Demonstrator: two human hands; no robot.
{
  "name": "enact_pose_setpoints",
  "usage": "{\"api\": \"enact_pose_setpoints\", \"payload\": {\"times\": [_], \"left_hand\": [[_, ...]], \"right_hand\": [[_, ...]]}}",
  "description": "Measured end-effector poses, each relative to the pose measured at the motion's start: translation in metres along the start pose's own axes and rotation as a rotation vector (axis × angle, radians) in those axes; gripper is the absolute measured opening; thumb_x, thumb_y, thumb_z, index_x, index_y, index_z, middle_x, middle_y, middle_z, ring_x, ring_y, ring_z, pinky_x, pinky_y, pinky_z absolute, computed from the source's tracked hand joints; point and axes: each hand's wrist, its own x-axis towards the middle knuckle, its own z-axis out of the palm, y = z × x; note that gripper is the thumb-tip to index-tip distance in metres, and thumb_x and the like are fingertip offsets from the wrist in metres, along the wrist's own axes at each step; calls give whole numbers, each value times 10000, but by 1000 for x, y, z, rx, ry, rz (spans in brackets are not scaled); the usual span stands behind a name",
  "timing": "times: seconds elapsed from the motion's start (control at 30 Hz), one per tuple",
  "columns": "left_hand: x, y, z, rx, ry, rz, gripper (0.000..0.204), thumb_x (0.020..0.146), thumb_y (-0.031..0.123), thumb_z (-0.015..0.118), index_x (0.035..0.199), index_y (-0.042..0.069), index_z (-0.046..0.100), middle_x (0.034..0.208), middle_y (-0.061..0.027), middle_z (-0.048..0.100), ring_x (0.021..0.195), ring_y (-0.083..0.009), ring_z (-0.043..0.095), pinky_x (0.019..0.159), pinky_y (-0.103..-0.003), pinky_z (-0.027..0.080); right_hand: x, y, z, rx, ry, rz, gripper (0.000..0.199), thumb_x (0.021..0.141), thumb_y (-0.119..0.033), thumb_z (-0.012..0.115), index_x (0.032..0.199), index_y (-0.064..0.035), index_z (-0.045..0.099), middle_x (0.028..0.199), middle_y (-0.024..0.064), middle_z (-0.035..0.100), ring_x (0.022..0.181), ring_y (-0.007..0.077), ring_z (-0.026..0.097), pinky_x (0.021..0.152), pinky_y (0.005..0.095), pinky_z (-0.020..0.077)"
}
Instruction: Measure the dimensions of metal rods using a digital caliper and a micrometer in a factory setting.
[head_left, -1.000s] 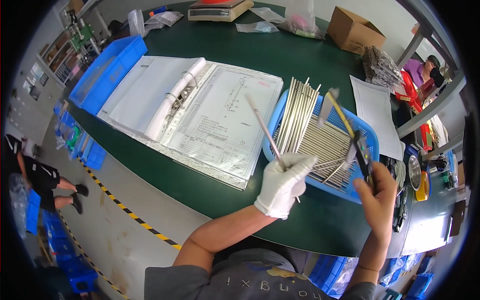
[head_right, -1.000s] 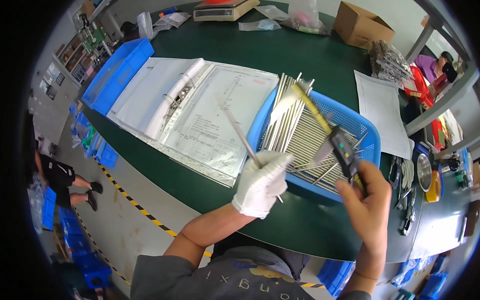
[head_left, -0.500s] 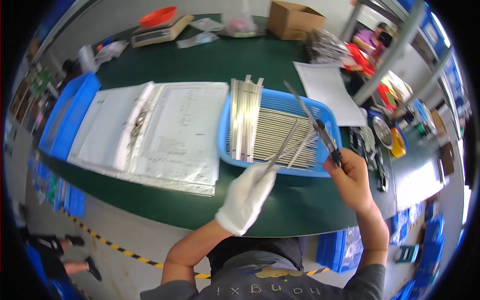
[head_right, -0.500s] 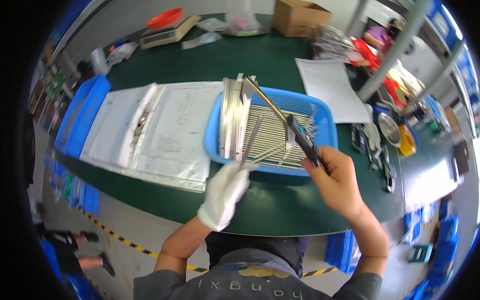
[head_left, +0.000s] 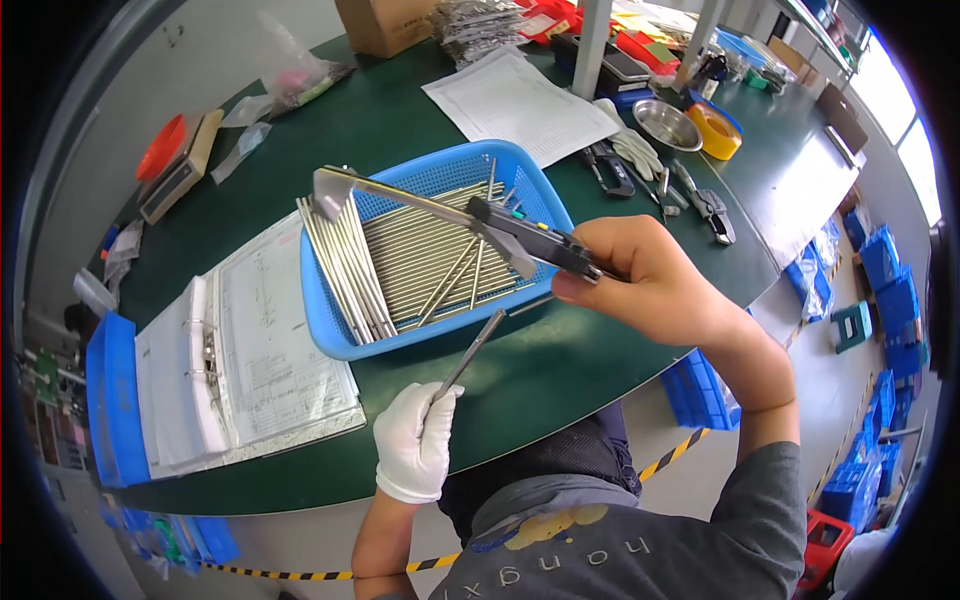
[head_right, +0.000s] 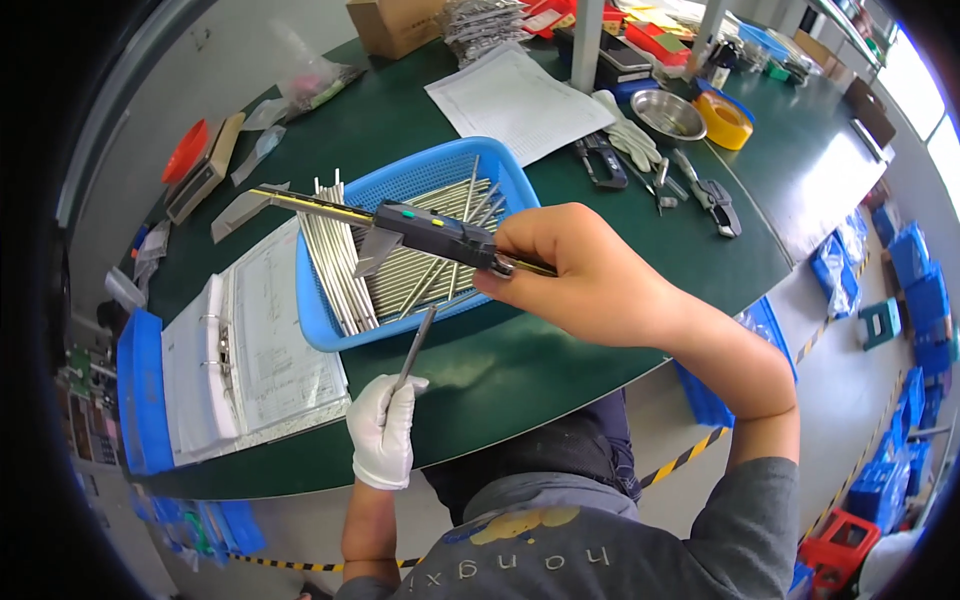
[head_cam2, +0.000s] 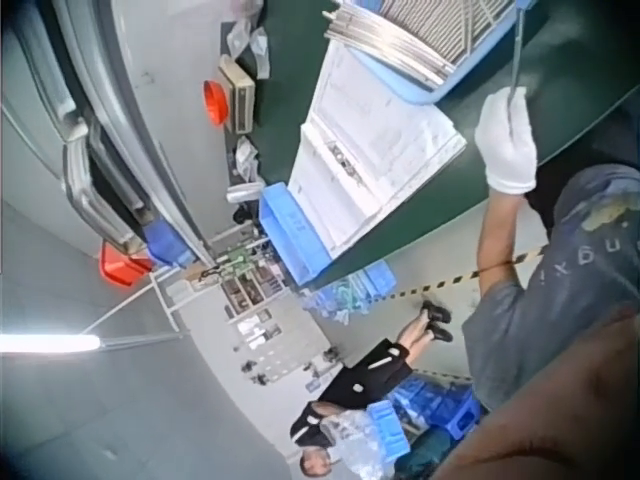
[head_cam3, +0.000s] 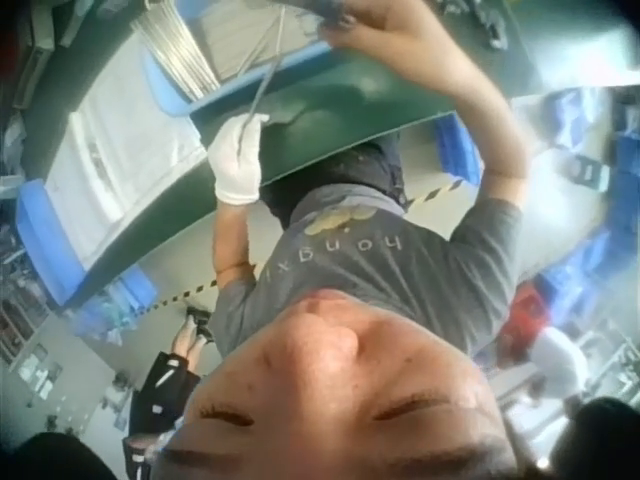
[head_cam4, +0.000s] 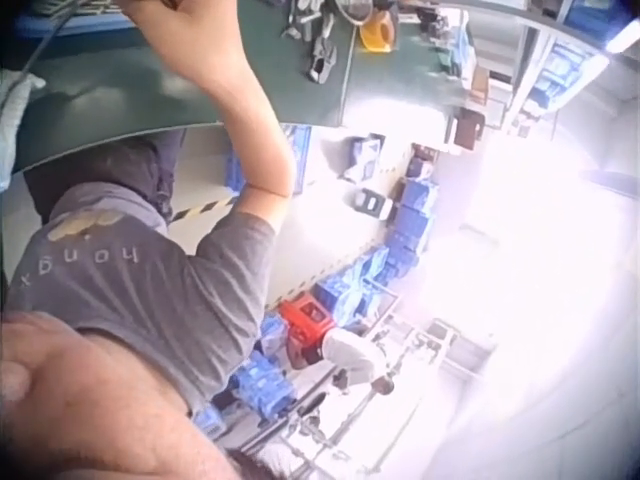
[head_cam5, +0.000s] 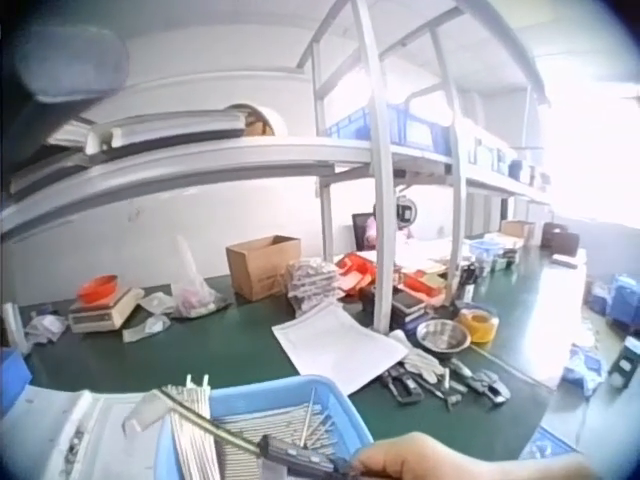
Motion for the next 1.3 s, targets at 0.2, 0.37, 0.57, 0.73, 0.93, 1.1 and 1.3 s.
{"api": "enact_pose_setpoints", "payload": {"times": [0.2, 0.37, 0.57, 0.73, 0.93, 1.1, 1.3], "left_hand": [[-3, -1, 1, 30, 1, -3, 101, 813, 64, 515, 803, -11, 582, 570, -67, 451, 472, -133, 429, 458, -241, 338], [-4, 0, -1, 45, 2, -17, 96, 809, 70, 525, 811, -5, 585, 574, -73, 461, 471, -144, 439, 458, -251, 346], [-1, 0, -17, 394, -70, 159, 144, 754, 88, 589, 897, 74, 593, 561, -70, 455, 459, -229, 461, 428, -305, 362], [0, -10, -25, 514, -132, 251, 163, 745, 100, 598, 907, 88, 596, 546, -65, 445, 446, -228, 458, 417, -315, 359], [1, -19, -17, 409, -148, 267, 181, 736, 91, 602, 916, 93, 598, 537, -62, 436, 443, -232, 455, 411, -315, 356], [4, -18, -13, 506, -92, 338, 205, 717, 83, 618, 922, 91, 601, 526, -57, 420, 433, -226, 448, 400, -314, 347], [11, -4, -25, 720, -80, 401, 244, 693, 143, 643, 930, 104, 597, 533, -44, 407, 415, -210, 442, 381, -329, 341]], "right_hand": [[-1, 3, 1, -15, -30, 82, 135, 781, -76, 572, 711, 10, 495, 585, -43, 392, 543, 17, 325, 459, 200, 260], [3, 1, 0, -45, -79, 56, 168, 784, -100, 584, 682, -2, 493, 560, -39, 365, 534, 21, 314, 450, 215, 250], [4, 9, -4, -253, -179, -53, 162, 755, -91, 588, 687, 16, 486, 539, 18, 360, 516, 64, 319, 450, 246, 264], [-2, 23, 5, -350, -164, 11, 158, 723, -139, 561, 743, 18, 554, 591, 159, 485, 535, 277, 458, 503, 345, 363], [-10, 22, 13, -291, -111, -43, 89, 710, -61, 557, 733, 16, 519, 557, 95, 420, 488, 163, 377, 456, 292, 303], [-10, 29, 11, -271, -109, -68, 110, 729, -86, 568, 719, 14, 522, 547, 104, 415, 470, 168, 379, 446, 296, 303], [-1, 36, 12, -220, -136, 86, 221, 799, -166, 554, 659, 3, 531, 521, 43, 470, 474, 93, 395, 444, 264, 322]]}}
